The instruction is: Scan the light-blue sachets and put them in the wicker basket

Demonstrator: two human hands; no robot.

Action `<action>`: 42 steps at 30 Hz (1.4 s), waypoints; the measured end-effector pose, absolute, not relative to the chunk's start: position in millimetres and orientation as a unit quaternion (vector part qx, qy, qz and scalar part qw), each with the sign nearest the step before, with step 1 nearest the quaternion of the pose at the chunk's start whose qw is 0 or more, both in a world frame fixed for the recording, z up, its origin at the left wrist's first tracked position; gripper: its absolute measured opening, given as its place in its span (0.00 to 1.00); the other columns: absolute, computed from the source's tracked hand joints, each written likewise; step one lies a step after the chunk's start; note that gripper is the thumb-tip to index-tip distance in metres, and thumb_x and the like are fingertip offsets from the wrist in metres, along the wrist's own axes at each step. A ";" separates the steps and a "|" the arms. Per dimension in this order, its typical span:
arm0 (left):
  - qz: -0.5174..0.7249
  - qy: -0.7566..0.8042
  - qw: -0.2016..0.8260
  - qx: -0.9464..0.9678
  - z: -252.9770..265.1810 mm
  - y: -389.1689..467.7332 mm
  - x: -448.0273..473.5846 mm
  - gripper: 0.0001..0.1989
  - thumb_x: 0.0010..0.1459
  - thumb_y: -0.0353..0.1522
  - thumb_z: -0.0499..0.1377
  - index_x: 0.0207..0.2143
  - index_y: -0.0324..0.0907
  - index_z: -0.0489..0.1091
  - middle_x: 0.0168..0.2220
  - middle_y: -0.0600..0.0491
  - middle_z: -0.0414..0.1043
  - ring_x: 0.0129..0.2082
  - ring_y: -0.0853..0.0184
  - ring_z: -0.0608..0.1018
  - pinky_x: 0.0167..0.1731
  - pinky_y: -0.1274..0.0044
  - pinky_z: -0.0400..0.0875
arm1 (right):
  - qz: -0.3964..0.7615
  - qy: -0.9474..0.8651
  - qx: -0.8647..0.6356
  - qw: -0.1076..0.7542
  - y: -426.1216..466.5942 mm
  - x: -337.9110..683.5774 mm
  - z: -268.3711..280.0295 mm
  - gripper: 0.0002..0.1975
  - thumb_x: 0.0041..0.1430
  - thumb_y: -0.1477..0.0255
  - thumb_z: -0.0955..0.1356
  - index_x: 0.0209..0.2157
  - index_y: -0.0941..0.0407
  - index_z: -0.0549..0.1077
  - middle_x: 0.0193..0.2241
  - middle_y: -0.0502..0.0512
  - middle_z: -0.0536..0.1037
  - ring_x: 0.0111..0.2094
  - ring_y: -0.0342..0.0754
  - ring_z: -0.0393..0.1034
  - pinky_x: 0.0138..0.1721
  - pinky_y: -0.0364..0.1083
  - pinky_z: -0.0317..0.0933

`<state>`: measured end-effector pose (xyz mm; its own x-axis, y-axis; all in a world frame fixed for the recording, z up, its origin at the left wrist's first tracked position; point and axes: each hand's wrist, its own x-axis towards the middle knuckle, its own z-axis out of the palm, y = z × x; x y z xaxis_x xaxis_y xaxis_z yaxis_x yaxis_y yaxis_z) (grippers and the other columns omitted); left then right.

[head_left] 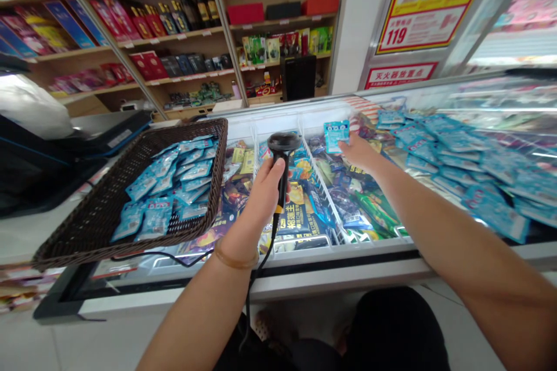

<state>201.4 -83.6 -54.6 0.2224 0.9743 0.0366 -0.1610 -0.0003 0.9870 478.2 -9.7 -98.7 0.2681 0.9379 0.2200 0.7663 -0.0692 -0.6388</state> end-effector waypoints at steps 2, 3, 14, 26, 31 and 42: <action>0.480 0.383 0.594 0.520 -55.1 -84.6 201.9 0.21 0.53 0.50 0.62 0.37 0.43 0.66 0.30 0.55 0.70 0.18 0.75 0.69 0.14 0.80 0.63 | 0.230 -0.527 -0.699 0.426 -5.4 470.5 -101.5 0.11 0.64 0.62 0.62 0.41 0.53 0.70 0.35 0.63 0.81 0.40 0.59 0.77 0.46 0.57 0.69; 0.478 0.380 0.597 0.521 -55.2 -85.1 202.0 0.22 0.53 0.50 0.63 0.37 0.43 0.66 0.30 0.55 0.70 0.18 0.75 0.69 0.14 0.80 0.63 | 0.284 -0.491 -0.679 0.466 -3.7 466.9 -102.3 0.10 0.64 0.61 0.62 0.38 0.51 0.69 0.33 0.59 0.81 0.38 0.57 0.77 0.44 0.55 0.70; 0.449 0.327 0.666 0.498 -58.5 -88.8 209.3 0.25 0.48 0.51 0.65 0.36 0.42 0.65 0.29 0.56 0.70 0.17 0.75 0.69 0.13 0.80 0.62 | 0.451 -0.395 -0.480 0.640 -5.0 444.9 -91.2 0.10 0.50 0.69 0.71 0.34 0.52 0.67 0.29 0.49 0.79 0.36 0.49 0.77 0.43 0.53 0.73; 0.423 0.312 0.656 0.542 -66.1 -88.7 215.2 0.24 0.51 0.53 0.63 0.34 0.42 0.64 0.28 0.57 0.68 0.16 0.75 0.68 0.12 0.80 0.61 | 0.429 -0.433 -0.486 0.627 -7.6 434.7 -79.8 0.19 0.50 0.59 0.74 0.37 0.52 0.65 0.31 0.49 0.79 0.37 0.48 0.78 0.44 0.51 0.72; 0.406 0.327 0.639 0.566 -65.1 -91.9 218.0 0.24 0.52 0.53 0.63 0.34 0.42 0.64 0.28 0.58 0.67 0.16 0.76 0.67 0.12 0.81 0.60 | 0.433 -0.431 -0.474 0.635 -10.3 430.6 -76.7 0.20 0.47 0.61 0.76 0.36 0.52 0.66 0.31 0.47 0.79 0.36 0.46 0.78 0.46 0.49 0.71; 0.403 0.314 0.631 0.584 -68.2 -90.8 217.5 0.21 0.52 0.49 0.65 0.34 0.42 0.67 0.28 0.57 0.66 0.16 0.75 0.67 0.12 0.80 0.58 | 0.411 -0.445 -0.488 0.629 -13.1 431.3 -73.9 0.19 0.49 0.59 0.75 0.39 0.52 0.70 0.30 0.47 0.79 0.35 0.46 0.78 0.44 0.49 0.71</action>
